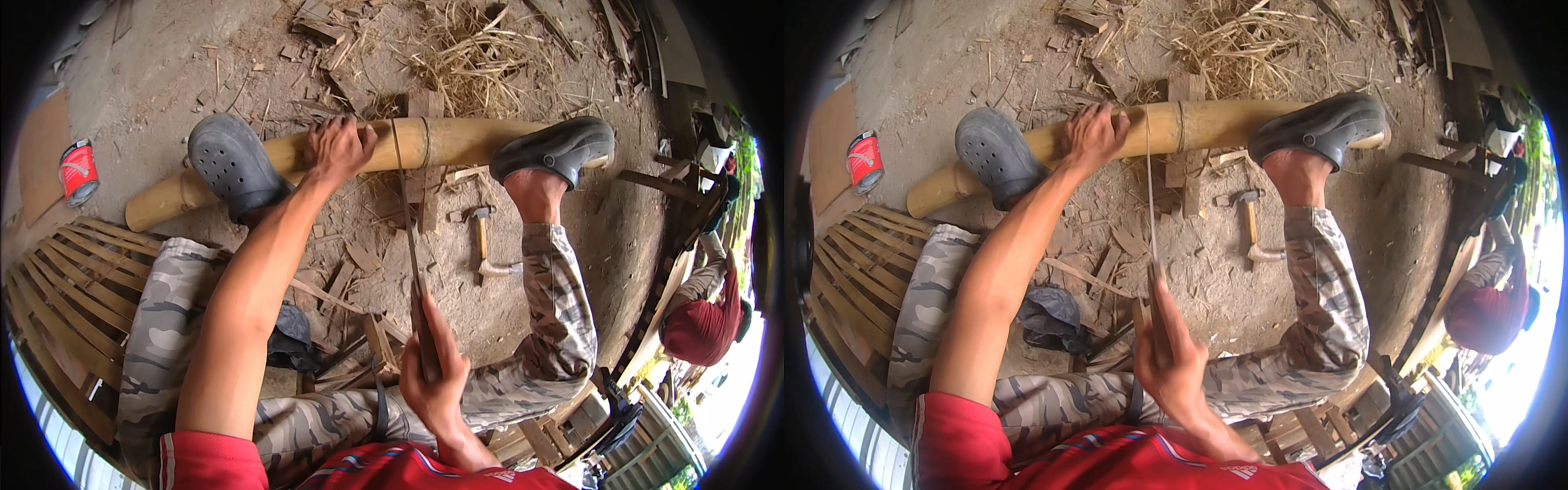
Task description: The person sits on the ground and uses a hand saw to cut a long bamboo pole that is secured between their feet. They repeatedly saw through the bamboo, creating a cut section.
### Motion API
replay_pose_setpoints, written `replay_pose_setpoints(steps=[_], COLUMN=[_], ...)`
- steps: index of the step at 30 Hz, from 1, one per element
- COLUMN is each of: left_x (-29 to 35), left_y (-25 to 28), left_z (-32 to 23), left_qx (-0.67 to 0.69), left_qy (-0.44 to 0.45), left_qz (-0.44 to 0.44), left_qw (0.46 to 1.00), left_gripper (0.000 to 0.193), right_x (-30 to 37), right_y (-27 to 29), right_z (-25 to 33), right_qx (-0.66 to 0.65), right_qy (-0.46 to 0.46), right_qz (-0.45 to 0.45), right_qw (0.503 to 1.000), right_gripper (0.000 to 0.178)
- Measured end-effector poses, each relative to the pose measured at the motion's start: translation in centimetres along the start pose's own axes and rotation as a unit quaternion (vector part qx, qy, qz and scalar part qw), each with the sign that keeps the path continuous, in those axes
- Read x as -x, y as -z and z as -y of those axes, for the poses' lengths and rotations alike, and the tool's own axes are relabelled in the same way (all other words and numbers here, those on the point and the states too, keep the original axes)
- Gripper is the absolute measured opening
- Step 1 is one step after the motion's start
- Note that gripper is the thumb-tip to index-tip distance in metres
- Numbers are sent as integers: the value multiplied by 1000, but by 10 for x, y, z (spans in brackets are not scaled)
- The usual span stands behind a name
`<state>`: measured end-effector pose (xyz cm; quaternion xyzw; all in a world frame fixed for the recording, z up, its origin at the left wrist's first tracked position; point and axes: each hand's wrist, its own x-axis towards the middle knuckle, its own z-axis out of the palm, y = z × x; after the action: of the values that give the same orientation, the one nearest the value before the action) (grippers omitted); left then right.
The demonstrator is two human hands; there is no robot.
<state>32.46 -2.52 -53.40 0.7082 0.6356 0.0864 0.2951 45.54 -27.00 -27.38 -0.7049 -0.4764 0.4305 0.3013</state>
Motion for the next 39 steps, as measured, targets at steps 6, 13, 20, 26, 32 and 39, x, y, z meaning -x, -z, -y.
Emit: replay_pose_setpoints(steps=[6, 13, 20, 26, 32, 39], left_x=[-5, 1, -4, 8, -1, -2], left_y=[31, -4, 11, 2, -13, -5], left_z=[-50, 0, -47, -6, -8, 3], left_qx=[21, -46, -9, -56, -76, -89], left_qy=[-4, -26, 6, -14, -57, -21], left_qz=[120, -47, 58, -24, -160, -104], left_qw=[993, 997, 998, 998, 983, 990], left_gripper=[59, 66, 56, 62, 38, 48], right_x=[-171, 2, -182, -9, -157, -22], right_y=[-41, 23, -35, 13, -51, -20], right_z=[-27, 12, -29, -6, -40, -73], right_qx=[-5, -47, -22, 0, 16, 58], right_qy=[-6, -70, -27, 10, 36, 93], right_qz=[-79, 25, -56, 23, -57, -38], right_qw=[997, 996, 998, 1000, 998, 993], right_gripper=[55, 60, 55, 63, 60, 62])
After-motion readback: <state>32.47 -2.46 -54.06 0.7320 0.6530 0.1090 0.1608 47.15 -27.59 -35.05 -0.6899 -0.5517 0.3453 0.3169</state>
